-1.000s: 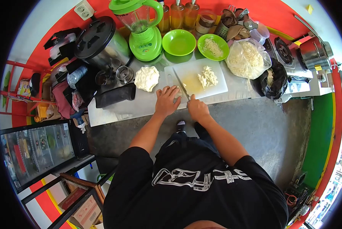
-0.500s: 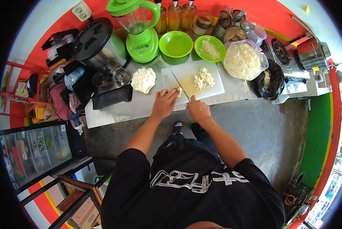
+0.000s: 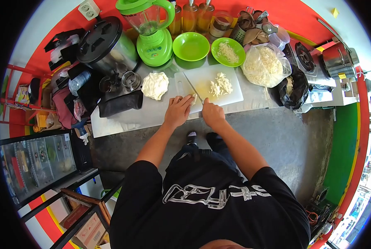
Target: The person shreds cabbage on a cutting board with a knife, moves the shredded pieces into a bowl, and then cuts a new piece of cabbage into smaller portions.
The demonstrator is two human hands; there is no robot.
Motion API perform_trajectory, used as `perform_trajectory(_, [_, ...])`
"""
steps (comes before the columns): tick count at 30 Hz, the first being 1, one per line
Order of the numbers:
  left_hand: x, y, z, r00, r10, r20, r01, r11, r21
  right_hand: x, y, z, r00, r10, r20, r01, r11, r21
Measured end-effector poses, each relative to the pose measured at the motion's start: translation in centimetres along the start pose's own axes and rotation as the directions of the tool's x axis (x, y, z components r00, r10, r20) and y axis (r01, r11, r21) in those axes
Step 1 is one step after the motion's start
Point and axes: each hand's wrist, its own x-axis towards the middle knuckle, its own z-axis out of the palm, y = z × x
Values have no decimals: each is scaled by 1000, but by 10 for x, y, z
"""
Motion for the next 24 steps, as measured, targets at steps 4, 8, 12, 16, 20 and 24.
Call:
perform_trajectory(4, [0,0,-1,999,-10,33,10,1000,3,-8,-5,-24,999,-40,35,40,999,-4])
perform_trajectory(8, [2,-1,-3,1000,-8,14,8,1000,-18,-14,-12,7,1000,25,10,-25,999,-24])
perform_trajectory(12, [1,0,-2,1000,-11,6,11,999,-34,-3,-10,5,1000,17,10,-17,1000,-9])
perform_trajectory(16, [1,-1,0,1000,-5,-6,5,1000,-10,2,-8,-24,998,-20,53,19,1000,22])
perform_trajectory(20, [-1,-1,0,1000,-8,1,8,1000,-18,-11,-14,-19,997,0,76,-1,1000,17])
perform_trajectory(24, [-1,0,-3,1000,-1,-30,0,999,-41,-11,-17,7,998,42,54,-42,999,-17])
